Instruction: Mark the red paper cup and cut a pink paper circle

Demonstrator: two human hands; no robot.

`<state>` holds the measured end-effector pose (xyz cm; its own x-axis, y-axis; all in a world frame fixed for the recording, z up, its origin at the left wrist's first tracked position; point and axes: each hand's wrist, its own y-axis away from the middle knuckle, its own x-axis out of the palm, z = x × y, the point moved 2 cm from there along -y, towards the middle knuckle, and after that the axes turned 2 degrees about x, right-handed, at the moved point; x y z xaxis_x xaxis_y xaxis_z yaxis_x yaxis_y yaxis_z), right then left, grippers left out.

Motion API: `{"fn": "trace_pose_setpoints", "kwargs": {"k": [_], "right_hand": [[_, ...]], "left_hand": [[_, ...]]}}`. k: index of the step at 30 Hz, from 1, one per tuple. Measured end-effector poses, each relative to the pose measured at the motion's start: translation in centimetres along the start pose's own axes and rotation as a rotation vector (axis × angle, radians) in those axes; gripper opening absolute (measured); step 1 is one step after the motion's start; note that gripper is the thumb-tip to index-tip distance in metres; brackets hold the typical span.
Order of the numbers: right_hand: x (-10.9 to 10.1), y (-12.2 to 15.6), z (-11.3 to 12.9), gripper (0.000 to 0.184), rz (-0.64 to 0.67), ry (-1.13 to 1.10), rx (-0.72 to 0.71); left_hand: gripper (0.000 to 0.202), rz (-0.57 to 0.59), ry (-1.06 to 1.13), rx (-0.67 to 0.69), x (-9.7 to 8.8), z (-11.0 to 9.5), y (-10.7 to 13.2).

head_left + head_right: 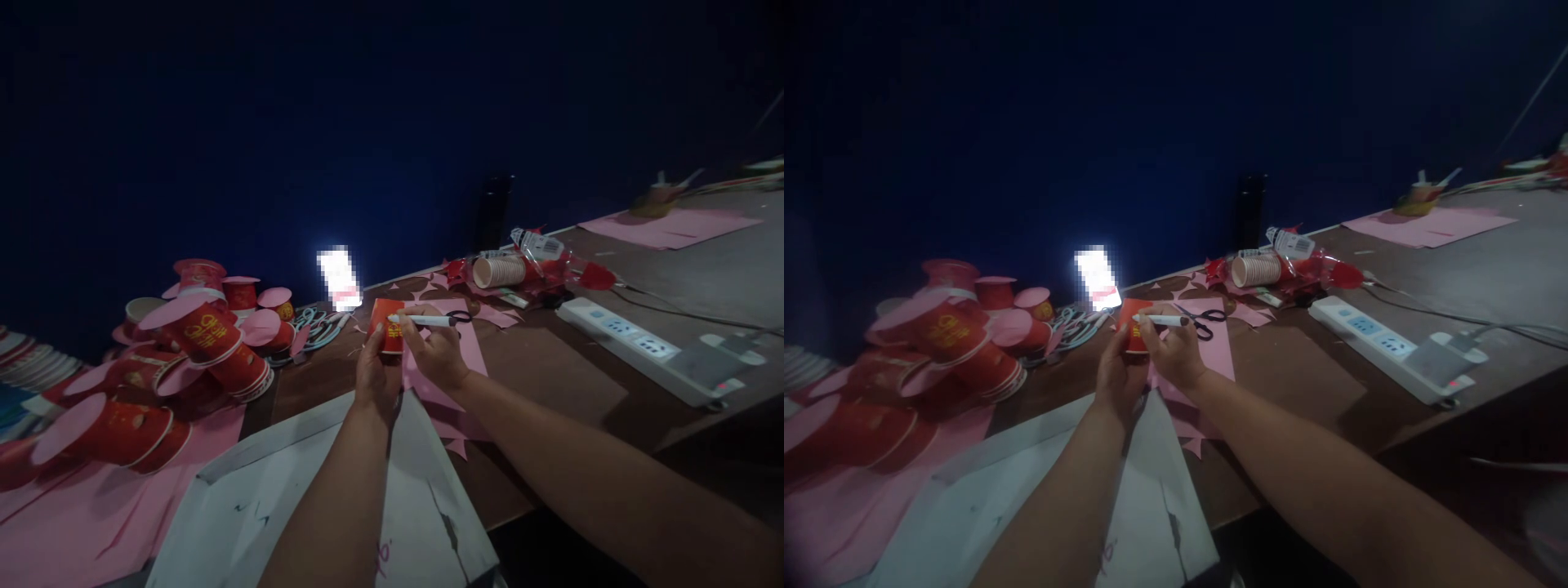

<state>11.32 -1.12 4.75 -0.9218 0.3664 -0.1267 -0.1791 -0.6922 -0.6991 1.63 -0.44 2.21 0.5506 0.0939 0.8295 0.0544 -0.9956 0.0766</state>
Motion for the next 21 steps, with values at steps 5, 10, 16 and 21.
{"fn": "trace_pose_setpoints", "kwargs": {"k": [5,10,16,21], "right_hand": [[-0.03,0.00,-0.15,0.014,-0.024,0.004,0.007],[0.00,0.04,-0.34,0.013,-0.026,0.031,0.025],[-0.07,-0.01,-0.20,0.014,-0.026,0.031,0.027],[-0.12,-0.07,-0.11,0.012,-0.024,0.021,0.007]], "left_hand": [[0.016,0.000,0.035,-0.010,0.08,-0.17,-0.06],[0.017,-0.010,0.068,-0.006,0.12,-0.34,-0.02],[0.019,-0.005,0.069,0.007,-0.04,-0.41,-0.14],[0.018,-0.013,0.067,0.026,-0.04,-0.54,-0.14]]}}
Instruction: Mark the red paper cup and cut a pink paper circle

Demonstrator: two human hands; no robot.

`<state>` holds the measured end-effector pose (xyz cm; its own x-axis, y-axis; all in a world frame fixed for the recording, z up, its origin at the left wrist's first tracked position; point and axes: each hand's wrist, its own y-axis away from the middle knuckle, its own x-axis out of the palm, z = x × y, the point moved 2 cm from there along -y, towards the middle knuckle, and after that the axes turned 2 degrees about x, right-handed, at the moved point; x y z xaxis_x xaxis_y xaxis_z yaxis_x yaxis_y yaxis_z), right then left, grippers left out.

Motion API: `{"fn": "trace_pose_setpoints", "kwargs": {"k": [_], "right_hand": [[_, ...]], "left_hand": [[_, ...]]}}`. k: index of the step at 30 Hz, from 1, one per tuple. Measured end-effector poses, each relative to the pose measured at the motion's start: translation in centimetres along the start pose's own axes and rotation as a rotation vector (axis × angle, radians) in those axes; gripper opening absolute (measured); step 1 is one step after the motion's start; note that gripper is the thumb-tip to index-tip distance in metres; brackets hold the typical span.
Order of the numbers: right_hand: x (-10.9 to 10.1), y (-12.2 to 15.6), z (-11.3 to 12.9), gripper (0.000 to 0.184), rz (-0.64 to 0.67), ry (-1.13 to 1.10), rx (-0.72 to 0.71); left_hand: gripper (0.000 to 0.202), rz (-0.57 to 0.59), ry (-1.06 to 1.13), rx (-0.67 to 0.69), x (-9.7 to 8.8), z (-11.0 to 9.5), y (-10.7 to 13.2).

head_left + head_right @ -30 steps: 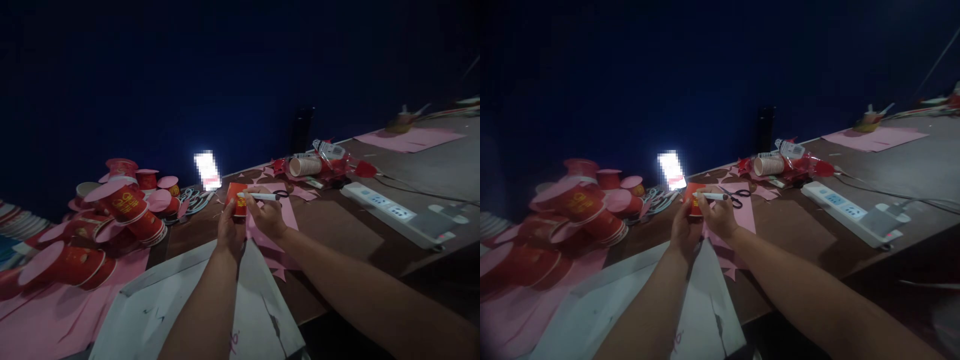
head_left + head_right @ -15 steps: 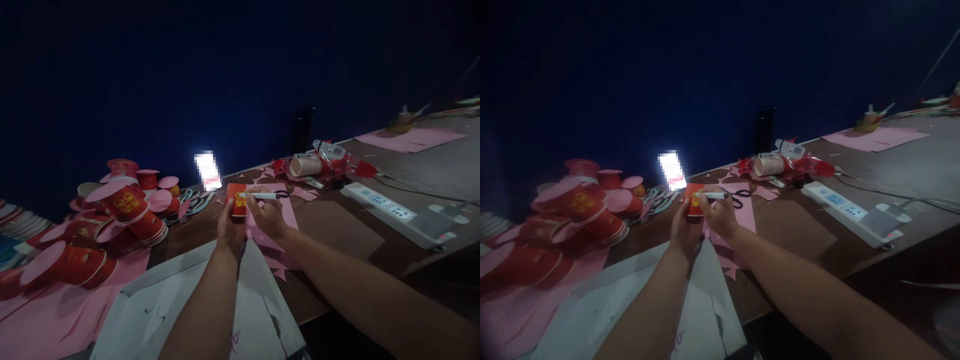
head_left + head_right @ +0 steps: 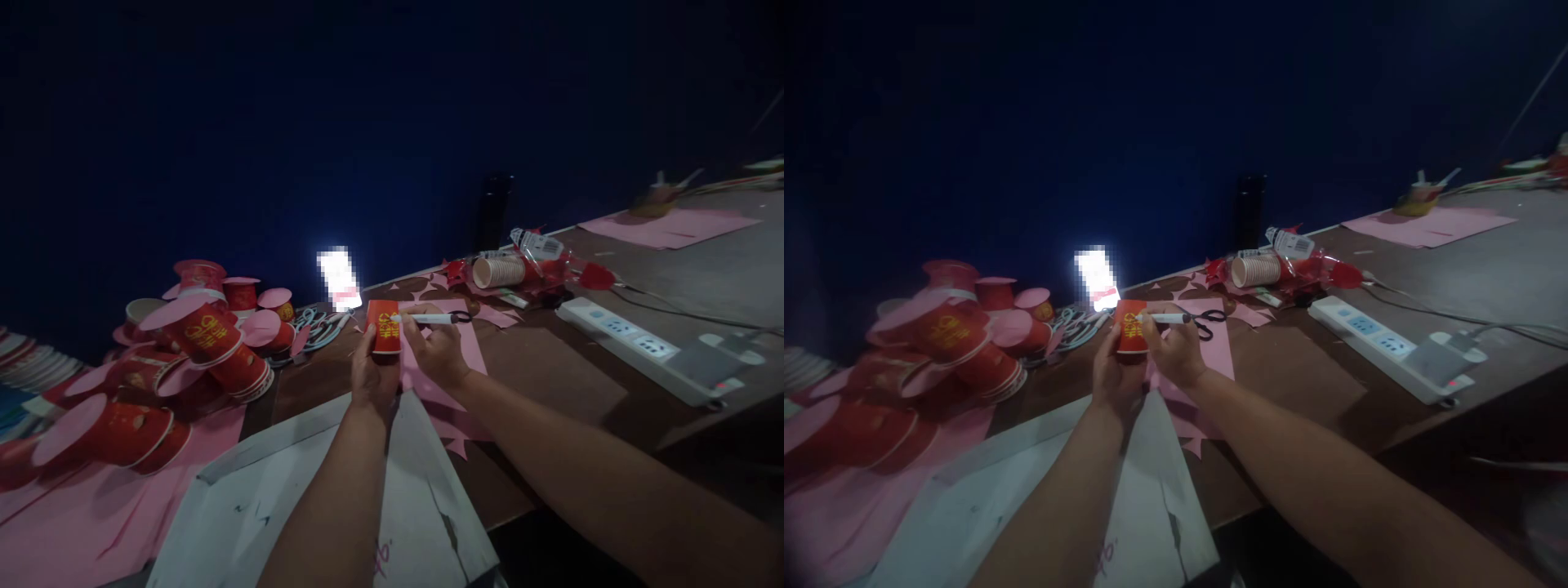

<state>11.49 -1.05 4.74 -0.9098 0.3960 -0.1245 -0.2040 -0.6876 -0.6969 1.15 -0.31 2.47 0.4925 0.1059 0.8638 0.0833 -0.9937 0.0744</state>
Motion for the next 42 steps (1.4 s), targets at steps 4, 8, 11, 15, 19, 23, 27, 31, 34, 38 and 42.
{"fn": "trace_pose_setpoints", "kwargs": {"k": [4,8,11,15,19,23,27,31,34,38,42], "right_hand": [[0.0,0.0,0.1,0.012,-0.005,0.001,0.015],[0.0,0.0,0.1,0.012,-0.003,0.012,0.020],[0.0,0.0,0.0,0.013,-0.003,0.005,0.014],[0.0,0.1,0.0,0.014,0.002,0.002,0.022],[0.0,0.1,0.1,0.015,0.005,-0.021,0.026],[0.1,0.2,0.0,0.017,0.039,-0.078,0.048],[0.3,0.4,-0.7,0.024,0.031,-0.134,0.113],[0.7,0.5,-2.0,0.027,0.023,-0.154,0.164],[1.0,0.7,-3.0,0.029,0.019,-0.149,0.223],[1.6,1.1,-4.2,0.030,0.040,-0.138,0.321],[2.1,1.5,-4.8,0.033,0.036,-0.167,0.345]], "left_hand": [[0.018,0.007,0.000,-0.001,-0.1,0.0,0.0],[0.019,0.023,0.008,-0.005,0.0,0.0,0.0],[0.018,0.013,0.008,-0.002,0.0,0.0,0.1],[0.017,0.003,0.002,-0.002,0.0,0.0,0.0],[0.018,0.007,0.002,-0.001,0.0,0.0,0.0],[0.020,0.044,0.016,0.007,0.1,-0.1,0.0],[0.022,0.027,0.029,0.002,0.2,-0.1,0.1],[0.026,-0.044,0.017,0.018,0.2,-0.3,0.1],[0.028,-0.061,0.013,0.012,0.3,-0.4,0.0],[0.022,-0.023,0.038,0.010,0.3,-0.4,-0.1],[0.018,-0.051,0.035,0.002,-0.1,-0.2,-0.3]]}}
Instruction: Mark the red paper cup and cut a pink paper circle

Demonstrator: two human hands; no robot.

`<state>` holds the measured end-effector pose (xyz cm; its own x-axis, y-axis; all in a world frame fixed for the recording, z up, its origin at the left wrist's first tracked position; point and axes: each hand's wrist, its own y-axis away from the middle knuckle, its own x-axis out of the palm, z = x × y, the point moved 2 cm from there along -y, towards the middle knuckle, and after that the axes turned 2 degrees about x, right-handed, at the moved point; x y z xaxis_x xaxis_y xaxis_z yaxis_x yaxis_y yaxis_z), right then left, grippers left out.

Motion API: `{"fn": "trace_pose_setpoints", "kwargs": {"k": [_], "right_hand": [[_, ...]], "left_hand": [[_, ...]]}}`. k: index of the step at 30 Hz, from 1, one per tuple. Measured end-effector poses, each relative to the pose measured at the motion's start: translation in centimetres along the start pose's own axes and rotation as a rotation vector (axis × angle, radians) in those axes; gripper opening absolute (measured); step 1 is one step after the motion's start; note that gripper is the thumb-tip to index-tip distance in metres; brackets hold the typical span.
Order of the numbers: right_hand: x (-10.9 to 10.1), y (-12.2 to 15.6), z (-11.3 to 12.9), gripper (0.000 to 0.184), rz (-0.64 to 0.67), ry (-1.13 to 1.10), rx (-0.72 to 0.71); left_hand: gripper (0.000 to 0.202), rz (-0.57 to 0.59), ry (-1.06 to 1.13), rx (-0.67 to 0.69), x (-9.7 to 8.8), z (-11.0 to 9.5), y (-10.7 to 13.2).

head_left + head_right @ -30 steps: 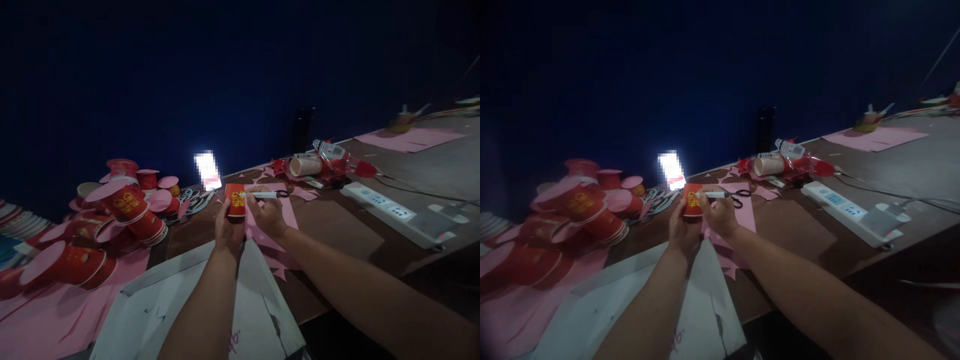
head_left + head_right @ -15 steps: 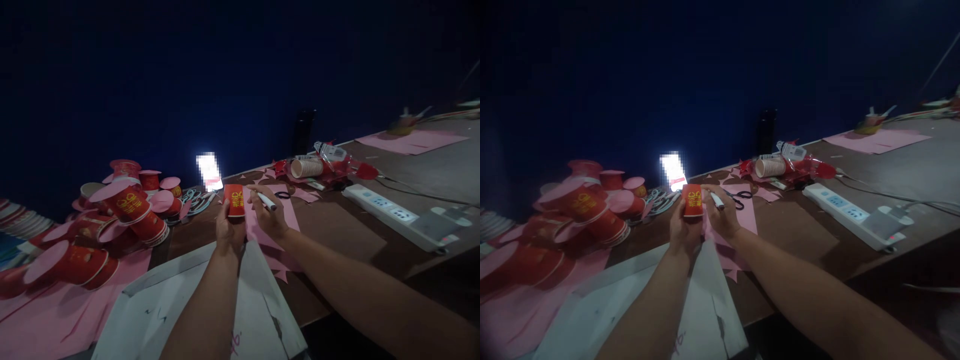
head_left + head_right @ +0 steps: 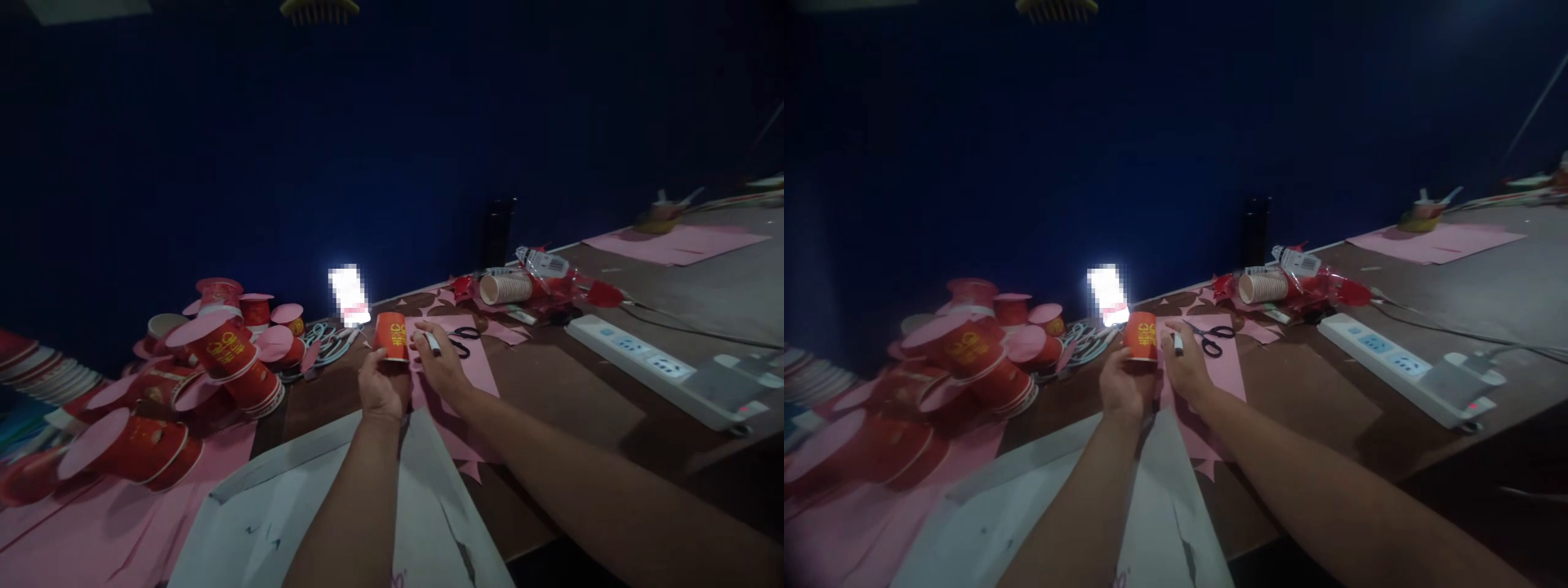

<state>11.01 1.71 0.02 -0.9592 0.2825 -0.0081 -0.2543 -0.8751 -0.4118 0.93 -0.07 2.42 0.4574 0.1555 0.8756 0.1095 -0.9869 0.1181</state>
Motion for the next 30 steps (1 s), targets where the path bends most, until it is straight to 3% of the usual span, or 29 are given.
{"fn": "trace_pose_setpoints", "kwargs": {"k": [5,10,19,24,28,30], "right_hand": [[0.6,0.2,-0.2,0.041,0.080,-0.117,0.223],[0.9,0.0,0.2,0.039,0.095,-0.371,0.400],[1.4,0.4,1.1,0.036,0.148,-0.618,0.417],[1.4,0.0,0.8,0.037,0.081,-0.609,0.462],[1.0,-0.6,0.3,0.040,0.001,-0.540,0.448],[0.8,-0.8,0.1,0.042,-0.049,-0.465,0.451]], "left_hand": [[0.018,-0.001,-0.081,-0.082,-0.3,0.5,0.0],[0.026,0.043,-0.119,-0.074,-0.4,0.6,0.4],[0.038,0.056,-0.094,-0.089,-0.5,1.0,0.1],[0.032,0.108,-0.147,-0.122,-0.3,1.4,0.4],[0.032,0.178,-0.324,-0.150,-0.6,2.1,0.5],[0.030,0.194,-0.467,-0.096,-0.8,2.4,0.4]]}}
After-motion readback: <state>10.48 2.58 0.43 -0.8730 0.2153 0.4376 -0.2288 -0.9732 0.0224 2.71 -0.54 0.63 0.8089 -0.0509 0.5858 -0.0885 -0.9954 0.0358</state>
